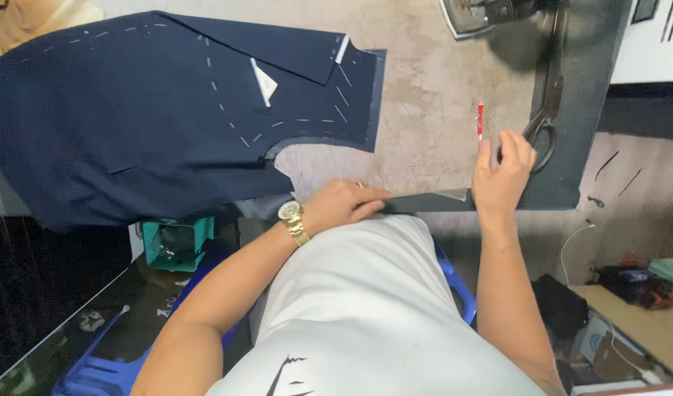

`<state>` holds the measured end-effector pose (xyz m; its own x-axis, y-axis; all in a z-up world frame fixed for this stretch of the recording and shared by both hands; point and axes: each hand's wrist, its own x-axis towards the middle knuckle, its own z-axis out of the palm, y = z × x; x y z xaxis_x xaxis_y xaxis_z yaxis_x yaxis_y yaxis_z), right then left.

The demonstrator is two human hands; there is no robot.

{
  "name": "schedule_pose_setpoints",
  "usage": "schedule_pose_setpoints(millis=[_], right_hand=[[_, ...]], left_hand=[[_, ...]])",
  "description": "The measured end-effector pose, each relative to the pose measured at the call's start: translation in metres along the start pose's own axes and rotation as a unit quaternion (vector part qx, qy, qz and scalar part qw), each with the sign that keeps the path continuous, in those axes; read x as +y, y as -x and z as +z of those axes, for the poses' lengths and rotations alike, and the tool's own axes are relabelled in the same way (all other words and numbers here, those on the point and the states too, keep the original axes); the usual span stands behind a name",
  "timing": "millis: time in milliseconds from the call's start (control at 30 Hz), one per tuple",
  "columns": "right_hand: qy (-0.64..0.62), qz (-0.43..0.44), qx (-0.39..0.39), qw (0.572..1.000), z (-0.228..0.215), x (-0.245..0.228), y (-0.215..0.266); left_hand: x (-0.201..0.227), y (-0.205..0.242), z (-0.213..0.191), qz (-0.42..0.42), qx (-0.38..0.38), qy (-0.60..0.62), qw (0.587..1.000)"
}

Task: The person marks a line on fabric using a ruler and tailor's chalk, cuts along the edge with shears, and presses sections of the garment with a steam iron on a workshop table.

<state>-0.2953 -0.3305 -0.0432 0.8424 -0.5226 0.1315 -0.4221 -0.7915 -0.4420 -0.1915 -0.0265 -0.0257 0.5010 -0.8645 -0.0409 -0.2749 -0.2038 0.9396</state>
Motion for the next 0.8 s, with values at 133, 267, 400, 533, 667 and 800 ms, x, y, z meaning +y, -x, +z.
schedule_pose_setpoints(millis=[133, 267, 400, 533, 667, 800], right_hand=[[0.073, -0.089, -0.009, 0.993, 0.019, -0.005, 0.007], [0.133, -0.070, -0.019, 0.989, 0.033, 0.014, 0.024], [0.174, -0.004, -0.017, 0.985, 0.043, 0.028, 0.026], [0.177, -0.028, 0.018, 0.984, 0.052, 0.009, 0.021], [0.102, 0.019, 0.015, 0.995, 0.052, -0.052, 0.027], [0.003, 0.107, -0.004, 0.994, 0.045, -0.118, 0.029]], left_hand=[[-0.030, 0.007, -0.010, -0.005, 0.160, -0.036, 0.986], [-0.020, 0.035, -0.082, -0.020, 0.288, -0.024, 0.957], [-0.039, 0.081, -0.153, -0.035, 0.410, -0.080, 0.908], [-0.085, 0.124, -0.219, -0.055, 0.473, -0.107, 0.873], [-0.133, 0.130, -0.283, -0.062, 0.480, -0.192, 0.854], [-0.179, 0.093, -0.354, -0.104, 0.468, -0.322, 0.816]])
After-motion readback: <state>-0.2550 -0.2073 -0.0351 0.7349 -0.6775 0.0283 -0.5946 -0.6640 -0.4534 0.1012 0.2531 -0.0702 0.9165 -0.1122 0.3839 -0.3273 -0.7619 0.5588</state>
